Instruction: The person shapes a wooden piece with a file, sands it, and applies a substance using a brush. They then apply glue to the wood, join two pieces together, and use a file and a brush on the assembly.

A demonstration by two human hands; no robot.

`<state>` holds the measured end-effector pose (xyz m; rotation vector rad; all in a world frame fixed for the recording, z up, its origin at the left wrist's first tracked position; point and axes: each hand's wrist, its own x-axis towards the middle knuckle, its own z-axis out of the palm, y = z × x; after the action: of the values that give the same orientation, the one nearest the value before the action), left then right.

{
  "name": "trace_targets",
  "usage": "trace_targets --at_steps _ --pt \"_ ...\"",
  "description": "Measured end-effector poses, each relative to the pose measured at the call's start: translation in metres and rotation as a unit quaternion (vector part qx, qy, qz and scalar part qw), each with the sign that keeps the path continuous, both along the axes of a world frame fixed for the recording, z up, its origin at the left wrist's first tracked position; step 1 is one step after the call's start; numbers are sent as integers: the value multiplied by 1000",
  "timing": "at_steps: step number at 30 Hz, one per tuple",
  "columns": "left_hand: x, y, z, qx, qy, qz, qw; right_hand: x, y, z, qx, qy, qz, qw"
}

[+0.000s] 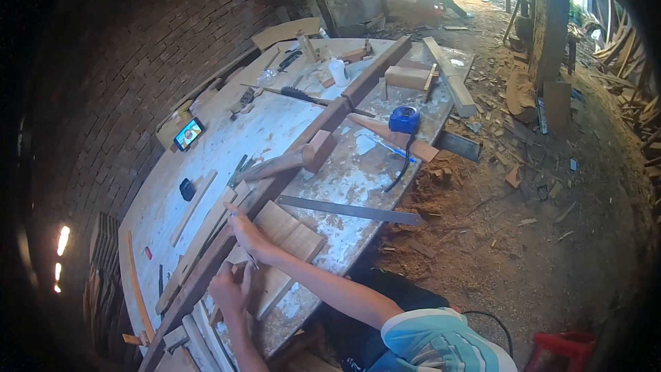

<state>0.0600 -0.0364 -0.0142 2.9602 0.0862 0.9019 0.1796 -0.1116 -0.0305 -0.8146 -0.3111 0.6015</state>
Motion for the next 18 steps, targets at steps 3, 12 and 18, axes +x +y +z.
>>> trace_targets --at_steps 3,12,18 --pt "3 6 -4 -14 -14 29 999 2 6 -11 -12 -28 -23 999" --pt "3 10 1 -67 33 -10 997 11 13 -30 -139 -150 -50 978" --pt "1 6 2 -33 29 -71 996 -4 -1 -12 -10 -117 -54 992"
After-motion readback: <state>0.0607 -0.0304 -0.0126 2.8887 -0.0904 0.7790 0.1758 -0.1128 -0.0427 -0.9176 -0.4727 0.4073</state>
